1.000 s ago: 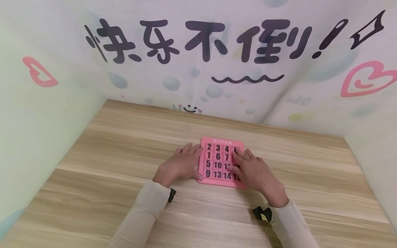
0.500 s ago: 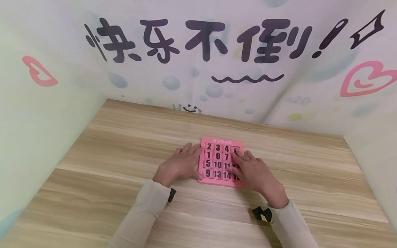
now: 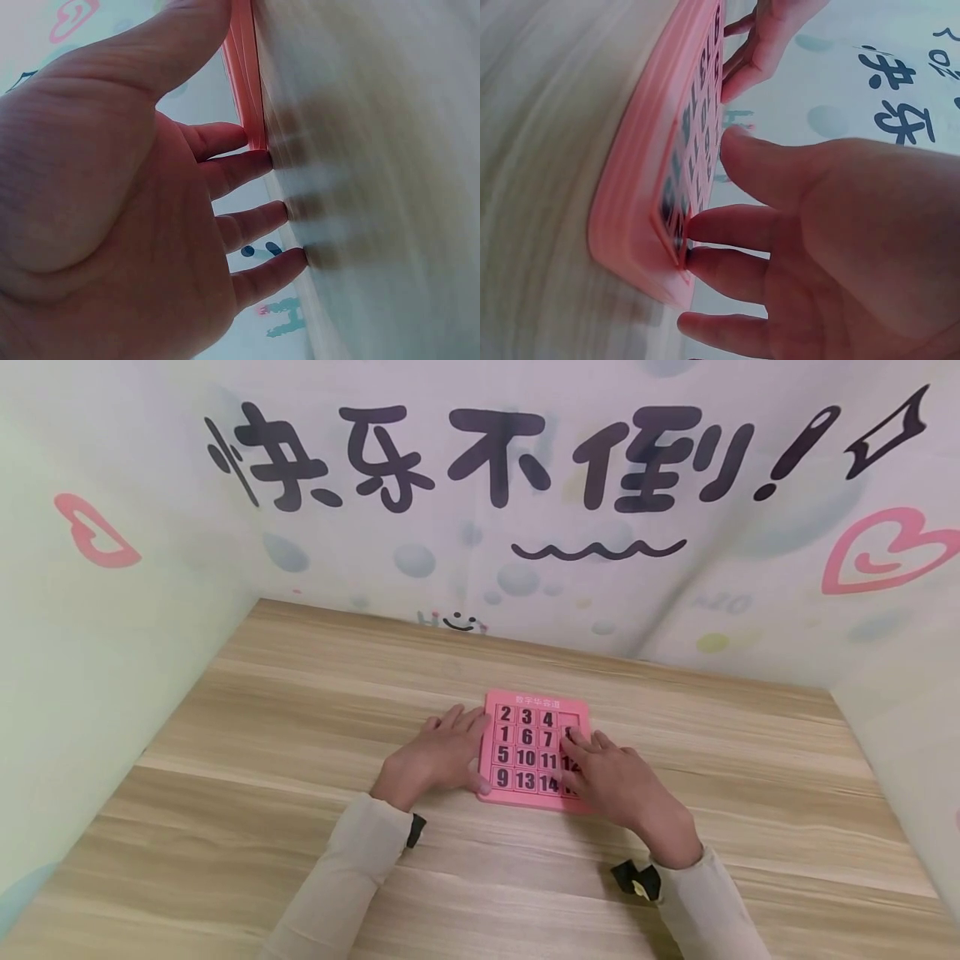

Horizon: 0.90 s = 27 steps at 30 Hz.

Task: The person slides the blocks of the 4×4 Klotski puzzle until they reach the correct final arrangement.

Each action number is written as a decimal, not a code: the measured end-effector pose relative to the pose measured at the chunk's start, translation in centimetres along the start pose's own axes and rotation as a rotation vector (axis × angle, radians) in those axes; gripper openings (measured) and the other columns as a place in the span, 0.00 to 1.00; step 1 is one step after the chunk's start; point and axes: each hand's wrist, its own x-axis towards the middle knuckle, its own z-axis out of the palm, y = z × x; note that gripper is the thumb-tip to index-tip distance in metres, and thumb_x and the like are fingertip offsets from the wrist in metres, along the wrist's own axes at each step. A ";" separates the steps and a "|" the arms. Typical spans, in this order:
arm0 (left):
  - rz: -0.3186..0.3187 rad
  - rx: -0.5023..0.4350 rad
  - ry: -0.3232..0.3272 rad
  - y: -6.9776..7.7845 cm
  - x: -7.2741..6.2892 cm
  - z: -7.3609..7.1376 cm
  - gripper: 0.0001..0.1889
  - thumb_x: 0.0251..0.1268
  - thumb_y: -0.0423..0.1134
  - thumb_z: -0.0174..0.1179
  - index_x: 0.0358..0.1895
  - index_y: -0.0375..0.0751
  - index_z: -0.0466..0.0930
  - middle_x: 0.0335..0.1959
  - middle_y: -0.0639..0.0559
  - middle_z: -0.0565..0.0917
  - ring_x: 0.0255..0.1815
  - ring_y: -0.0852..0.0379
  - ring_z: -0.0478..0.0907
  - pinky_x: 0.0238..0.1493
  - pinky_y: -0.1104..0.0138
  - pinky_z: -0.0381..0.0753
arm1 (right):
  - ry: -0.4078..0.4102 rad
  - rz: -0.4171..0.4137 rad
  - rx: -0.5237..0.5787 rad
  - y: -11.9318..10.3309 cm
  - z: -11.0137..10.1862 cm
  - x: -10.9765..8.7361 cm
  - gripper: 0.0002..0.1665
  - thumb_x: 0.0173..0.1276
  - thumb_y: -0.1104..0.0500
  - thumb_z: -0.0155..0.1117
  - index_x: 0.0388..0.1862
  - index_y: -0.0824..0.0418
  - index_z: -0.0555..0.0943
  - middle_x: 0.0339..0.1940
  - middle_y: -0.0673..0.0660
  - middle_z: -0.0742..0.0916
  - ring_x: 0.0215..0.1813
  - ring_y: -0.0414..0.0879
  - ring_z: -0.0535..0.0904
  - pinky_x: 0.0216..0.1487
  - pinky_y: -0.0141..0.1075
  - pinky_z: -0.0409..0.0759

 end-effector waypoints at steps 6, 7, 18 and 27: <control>0.001 0.003 0.002 0.0 0.0 0.0 0.54 0.56 0.54 0.71 0.80 0.43 0.47 0.82 0.47 0.47 0.82 0.43 0.38 0.79 0.46 0.44 | 0.003 0.002 -0.016 -0.2 0.0 -0.2 0.35 0.77 0.42 0.52 0.73 0.62 0.69 0.76 0.63 0.69 0.74 0.68 0.64 0.68 0.64 0.67; 0.001 0.002 0.002 0.0 0.0 0.0 0.54 0.56 0.54 0.71 0.80 0.43 0.47 0.82 0.47 0.47 0.82 0.43 0.38 0.80 0.46 0.44 | 0.004 0.000 -0.021 -0.2 0.0 -0.2 0.35 0.77 0.42 0.53 0.73 0.63 0.69 0.75 0.63 0.69 0.74 0.68 0.64 0.67 0.64 0.67; 0.007 0.006 0.002 -0.1 0.0 -0.1 0.54 0.56 0.55 0.71 0.80 0.43 0.48 0.82 0.47 0.48 0.82 0.42 0.39 0.79 0.45 0.44 | -0.019 -0.002 -0.014 -0.4 -0.4 -0.5 0.34 0.76 0.43 0.54 0.72 0.62 0.70 0.74 0.64 0.70 0.73 0.69 0.65 0.67 0.64 0.68; 0.013 0.010 0.002 0.0 0.0 -0.1 0.54 0.56 0.55 0.70 0.80 0.42 0.47 0.82 0.47 0.47 0.82 0.42 0.38 0.79 0.45 0.44 | -0.035 -0.010 -0.011 -0.4 -0.6 -0.7 0.34 0.76 0.44 0.54 0.72 0.62 0.71 0.74 0.65 0.71 0.72 0.68 0.66 0.66 0.64 0.68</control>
